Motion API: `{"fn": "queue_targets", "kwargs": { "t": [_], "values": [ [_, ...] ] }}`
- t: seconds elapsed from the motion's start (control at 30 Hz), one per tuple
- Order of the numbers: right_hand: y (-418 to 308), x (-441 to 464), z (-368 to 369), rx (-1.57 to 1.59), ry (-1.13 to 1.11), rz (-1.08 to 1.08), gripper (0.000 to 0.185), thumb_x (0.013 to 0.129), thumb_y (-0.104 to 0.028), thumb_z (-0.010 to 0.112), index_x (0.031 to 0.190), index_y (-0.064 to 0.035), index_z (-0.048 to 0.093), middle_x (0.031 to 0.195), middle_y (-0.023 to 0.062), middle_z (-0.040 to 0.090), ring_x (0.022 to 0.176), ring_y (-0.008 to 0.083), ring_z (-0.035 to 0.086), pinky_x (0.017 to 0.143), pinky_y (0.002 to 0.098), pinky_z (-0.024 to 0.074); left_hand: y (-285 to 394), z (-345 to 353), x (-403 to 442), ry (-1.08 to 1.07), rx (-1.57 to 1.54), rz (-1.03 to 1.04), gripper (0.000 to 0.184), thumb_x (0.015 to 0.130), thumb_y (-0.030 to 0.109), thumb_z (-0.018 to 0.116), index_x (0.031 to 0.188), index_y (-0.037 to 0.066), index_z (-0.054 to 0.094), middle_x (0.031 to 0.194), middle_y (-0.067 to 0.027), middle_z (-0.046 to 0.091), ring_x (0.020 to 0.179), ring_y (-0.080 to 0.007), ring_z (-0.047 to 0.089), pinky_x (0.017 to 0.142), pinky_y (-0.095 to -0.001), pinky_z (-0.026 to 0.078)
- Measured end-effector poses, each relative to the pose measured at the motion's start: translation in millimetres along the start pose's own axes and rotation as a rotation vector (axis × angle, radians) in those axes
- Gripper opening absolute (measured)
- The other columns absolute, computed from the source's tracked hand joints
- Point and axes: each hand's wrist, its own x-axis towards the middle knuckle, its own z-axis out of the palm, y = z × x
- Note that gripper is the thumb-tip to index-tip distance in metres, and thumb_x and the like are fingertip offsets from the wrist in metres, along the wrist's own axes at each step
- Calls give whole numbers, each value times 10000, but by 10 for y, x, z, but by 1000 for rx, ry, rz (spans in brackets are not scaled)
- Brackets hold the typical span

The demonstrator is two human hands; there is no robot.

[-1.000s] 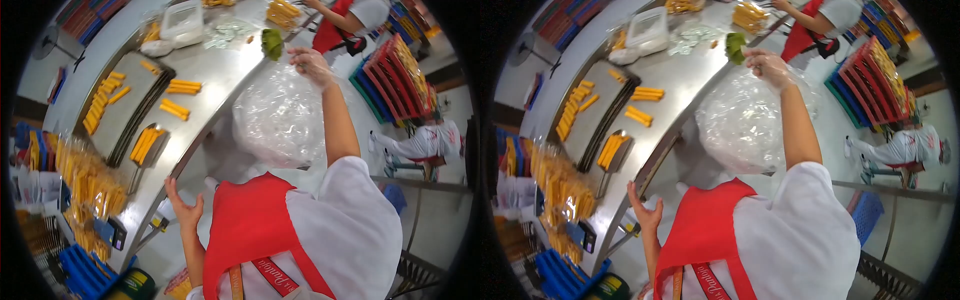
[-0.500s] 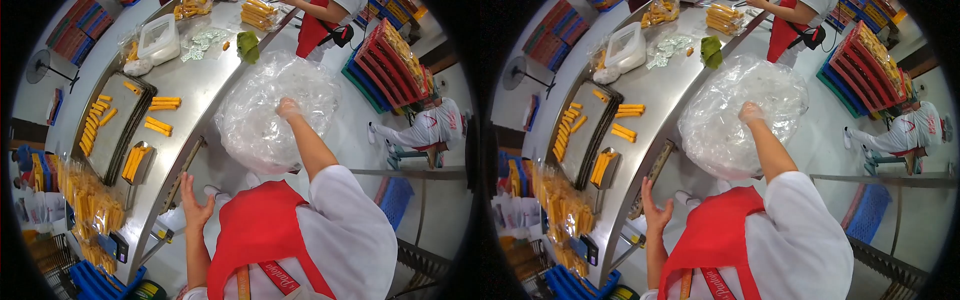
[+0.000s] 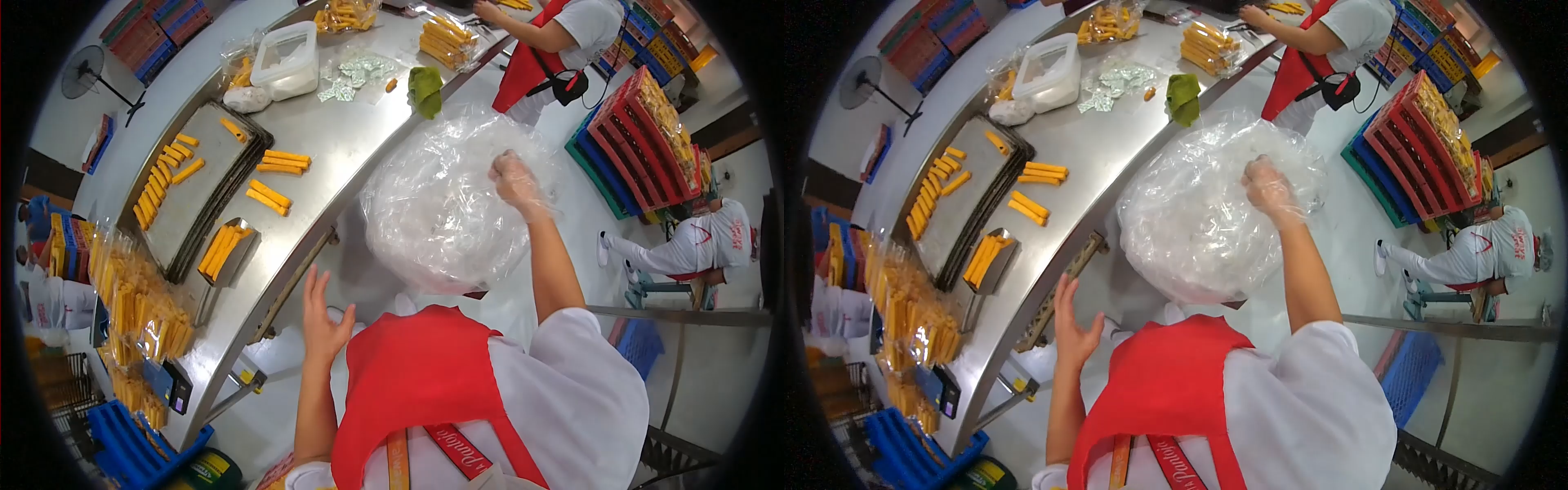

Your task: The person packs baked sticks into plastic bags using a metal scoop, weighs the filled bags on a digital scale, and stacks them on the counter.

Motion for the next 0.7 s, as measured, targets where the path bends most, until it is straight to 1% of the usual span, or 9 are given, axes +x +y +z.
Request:
{"fn": "queue_targets", "kwargs": {
  "t": [0.07,0.1,0.17,0.2,0.23,0.27,0.43,0.5,0.7],
  "values": [
    [-21,-85,-349,28,72,-72,196,896,-169,615,946,15,663,999,203,655,1006,408,629,885,445,499,226,47,323,-62,-47,30,665,788,100,748,1403,64,495,1546,-224,360,1400,-401,403,1113,-451,388],
    [-24,-117,-509,100,94,-123,196,892,-179,638,923,14,651,939,177,649,940,358,636,844,423,494,273,111,466,-44,-45,37,665,788,100,748,1403,64,495,1546,-224,360,1400,-401,403,1113,-451,388],
    [-80,-193,-764,174,121,-194,205,889,-190,661,900,13,640,878,150,644,873,308,644,803,401,489,358,254,737,-72,-220,100,590,863,90,715,1409,38,497,1545,-183,389,1405,-325,419,1110,-414,401],
    [-128,-241,-860,321,52,-119,207,885,-193,680,883,7,629,821,108,608,824,247,612,771,373,475,437,324,864,-53,-214,103,590,863,90,715,1409,38,497,1545,-183,389,1405,-325,419,1110,-414,401],
    [-164,-281,-906,468,-24,-44,214,882,-196,698,866,2,618,763,67,573,774,186,580,740,345,462,523,395,980,-76,-461,39,504,919,120,675,1389,32,518,1531,-167,410,1383,-299,445,1087,-393,424],
    [-188,-311,-914,566,-23,-100,166,907,-193,706,871,-59,613,776,-69,501,691,43,422,599,223,339,592,436,1073,-99,-708,-23,425,975,151,636,1370,27,539,1516,-150,431,1361,-272,472,1063,-371,446],
    [-430,-395,-965,851,-147,-111,196,889,-240,735,854,-90,614,761,-75,504,655,38,407,578,213,320,806,325,1270,-265,-1037,-101,382,1038,269,558,1328,22,580,1397,-134,558,1234,-254,586,997,-360,505],
    [-484,-410,-973,890,-174,-114,211,882,-260,747,846,-102,613,756,-79,500,647,34,398,574,208,312,840,217,1271,-403,-1227,-259,369,1026,256,577,1308,18,589,1321,-135,617,1149,-271,640,924,-378,554],
    [-475,-322,-833,910,-309,-167,233,894,-298,713,845,-86,630,746,-70,522,682,43,446,600,224,359,629,22,1151,-359,-1161,-308,191,963,137,646,1121,32,624,1126,-142,699,963,-265,711,772,-401,603]
  ]
}}
